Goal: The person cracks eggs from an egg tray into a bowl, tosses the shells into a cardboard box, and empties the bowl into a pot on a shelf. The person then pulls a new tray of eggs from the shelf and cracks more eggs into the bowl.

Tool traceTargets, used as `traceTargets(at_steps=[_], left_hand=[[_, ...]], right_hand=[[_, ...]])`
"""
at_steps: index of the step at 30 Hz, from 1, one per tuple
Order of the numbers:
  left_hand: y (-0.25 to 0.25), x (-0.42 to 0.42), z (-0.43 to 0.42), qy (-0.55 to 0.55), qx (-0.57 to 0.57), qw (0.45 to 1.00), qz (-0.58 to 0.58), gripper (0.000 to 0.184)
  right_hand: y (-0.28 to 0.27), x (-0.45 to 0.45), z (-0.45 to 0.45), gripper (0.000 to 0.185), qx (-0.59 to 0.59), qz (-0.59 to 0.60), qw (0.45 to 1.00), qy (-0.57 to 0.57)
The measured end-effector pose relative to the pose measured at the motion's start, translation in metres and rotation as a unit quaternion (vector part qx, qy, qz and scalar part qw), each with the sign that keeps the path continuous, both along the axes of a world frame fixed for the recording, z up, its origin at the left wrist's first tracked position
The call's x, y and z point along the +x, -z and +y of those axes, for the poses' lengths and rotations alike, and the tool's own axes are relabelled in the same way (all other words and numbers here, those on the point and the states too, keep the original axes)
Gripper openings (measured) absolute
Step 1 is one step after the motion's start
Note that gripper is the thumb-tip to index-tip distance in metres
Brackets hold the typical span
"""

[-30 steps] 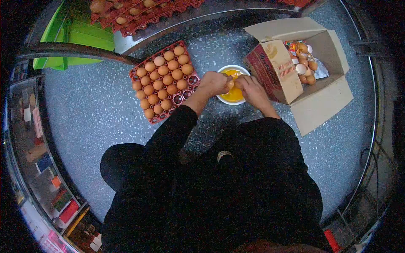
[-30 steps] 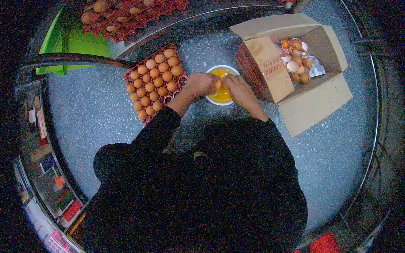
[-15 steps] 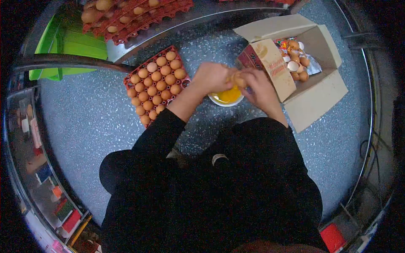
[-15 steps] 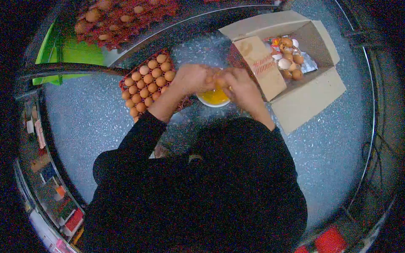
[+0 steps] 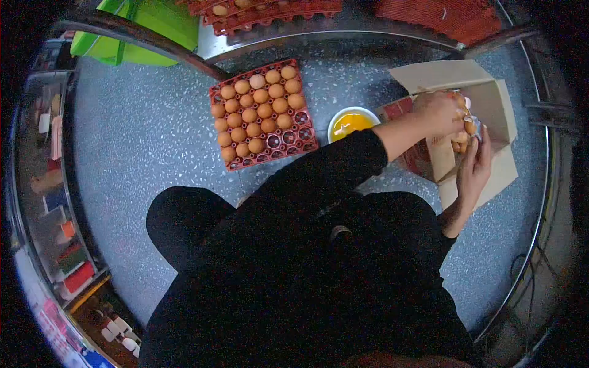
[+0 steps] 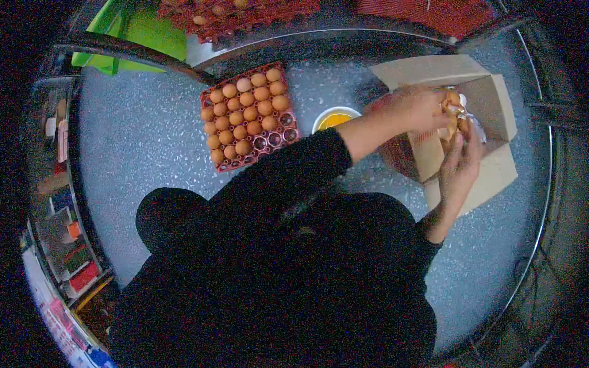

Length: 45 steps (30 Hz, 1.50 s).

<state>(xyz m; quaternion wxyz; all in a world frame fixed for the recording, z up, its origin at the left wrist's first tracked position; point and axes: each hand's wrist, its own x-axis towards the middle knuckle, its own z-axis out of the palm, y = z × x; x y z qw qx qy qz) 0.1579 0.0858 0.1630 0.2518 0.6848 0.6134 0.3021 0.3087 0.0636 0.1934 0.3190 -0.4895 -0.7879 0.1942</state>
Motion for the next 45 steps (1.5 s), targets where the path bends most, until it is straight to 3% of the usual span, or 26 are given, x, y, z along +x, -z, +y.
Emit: traceTargets(at_steps=[1, 2, 3, 5, 7, 8, 9, 10, 11, 13, 14, 15, 16, 17, 20, 22, 25, 26, 29, 34, 36, 40, 42, 43, 44, 45], left_hand=[[0.002, -0.005, -0.008, 0.004, -0.024, 0.997, -0.067, 0.042], [0.006, -0.008, -0.019, 0.003, -0.028, 0.997, -0.066, 0.042], [0.01, -0.011, -0.033, -0.045, -0.016, 0.971, -0.233, 0.042], [0.02, -0.021, -0.052, -0.094, -0.004, 0.916, -0.39, 0.045], [0.033, -0.032, -0.07, -0.23, 0.037, 0.905, -0.355, 0.05], [0.035, -0.04, -0.081, -0.233, 0.036, 0.906, -0.352, 0.05], [0.037, -0.048, -0.091, -0.251, -0.047, 0.863, -0.435, 0.054], [0.041, -0.055, -0.1, -0.266, -0.129, 0.806, -0.513, 0.058], [0.054, -0.062, -0.105, -0.268, -0.13, 0.806, -0.511, 0.058], [0.094, -0.082, -0.108, -0.161, -0.299, 0.627, -0.701, 0.055], [0.115, -0.102, -0.113, -0.158, -0.245, 0.807, -0.513, 0.049], [0.114, -0.119, -0.121, -0.176, -0.246, 0.899, -0.316, 0.043], [0.113, -0.136, -0.128, -0.197, -0.255, 0.941, -0.102, 0.037], [0.099, -0.149, -0.136, -0.24, -0.324, 0.911, 0.092, 0.033], [0.113, -0.164, -0.176, -0.22, -0.335, 0.897, 0.188, 0.034], [0.127, -0.161, -0.189, -0.192, -0.279, 0.867, 0.366, 0.035], [0.131, -0.159, -0.194, -0.155, -0.306, 0.859, 0.379, 0.03], [0.142, -0.163, -0.198, -0.166, -0.255, 0.866, 0.397, 0.026], [0.148, -0.165, -0.199, -0.173, -0.246, 0.863, 0.407, 0.022], [0.155, -0.177, -0.196, -0.157, -0.242, 0.872, 0.396, 0.021], [0.15, -0.179, -0.195, -0.198, -0.215, 0.886, 0.359, 0.026], [0.162, -0.181, -0.176, -0.19, -0.142, 0.929, 0.284, 0.035], [0.15, -0.159, -0.154, -0.219, -0.114, 0.969, -0.023, 0.038], [0.149, -0.146, -0.146, -0.217, -0.111, 0.969, -0.023, 0.038], [0.148, -0.132, -0.139, -0.225, -0.211, 0.922, -0.234, 0.036], [0.147, -0.121, -0.133, -0.219, -0.299, 0.822, -0.431, 0.035]], right_hand=[[0.0, -0.008, -0.006, 0.04, -0.005, 0.002, 1.0, 0.0], [0.0, -0.02, -0.013, 0.04, -0.095, 0.065, 0.992, -0.055], [0.0, -0.03, -0.017, 0.04, -0.184, 0.127, 0.969, -0.108], [0.016, -0.046, -0.02, 0.041, -0.197, 0.09, 0.965, -0.147], [0.037, -0.069, -0.02, 0.042, -0.213, 0.063, 0.946, -0.236], [0.045, -0.081, -0.023, 0.043, -0.205, 0.044, 0.948, -0.24], [0.054, -0.092, -0.024, 0.044, -0.195, 0.026, 0.95, -0.243], [0.074, -0.098, -0.024, 0.044, -0.279, 0.071, 0.925, -0.247], [0.1, -0.102, -0.025, 0.044, -0.36, 0.115, 0.892, -0.248], [0.14, -0.11, -0.026, 0.042, -0.422, 0.149, 0.868, -0.215], [0.145, -0.11, -0.031, 0.042, -0.422, 0.151, 0.868, -0.214], [0.147, -0.11, -0.036, 0.041, -0.518, 0.185, 0.816, -0.175], [0.151, -0.109, -0.04, 0.039, -0.608, 0.216, 0.752, -0.133], [0.16, -0.104, -0.044, 0.039, -0.609, 0.217, 0.752, -0.132], [0.168, -0.093, -0.055, 0.034, -0.633, 0.216, 0.735, -0.107], [0.172, -0.087, -0.057, 0.034, -0.621, 0.216, 0.747, -0.103], [0.173, -0.07, -0.05, 0.034, -0.596, 0.236, 0.761, -0.097], [0.17, -0.064, -0.047, 0.035, -0.582, 0.261, 0.764, -0.098], [0.161, -0.052, -0.04, 0.036, -0.569, 0.317, 0.755, -0.08], [0.161, -0.045, -0.037, 0.038, -0.573, 0.297, 0.76, -0.08], [0.16, -0.048, -0.041, 0.041, -0.559, 0.201, 0.799, -0.096], [0.166, -0.059, -0.055, 0.044, -0.518, 0.196, 0.828, -0.088], [0.179, -0.068, -0.06, 0.043, -0.39, 0.226, 0.886, -0.11], [0.177, -0.072, -0.06, 0.043, -0.387, 0.227, 0.887, -0.109], [0.174, -0.076, -0.06, 0.043, -0.263, 0.184, 0.936, -0.146], [0.172, -0.079, -0.061, 0.044, -0.133, 0.136, 0.965, -0.18]])
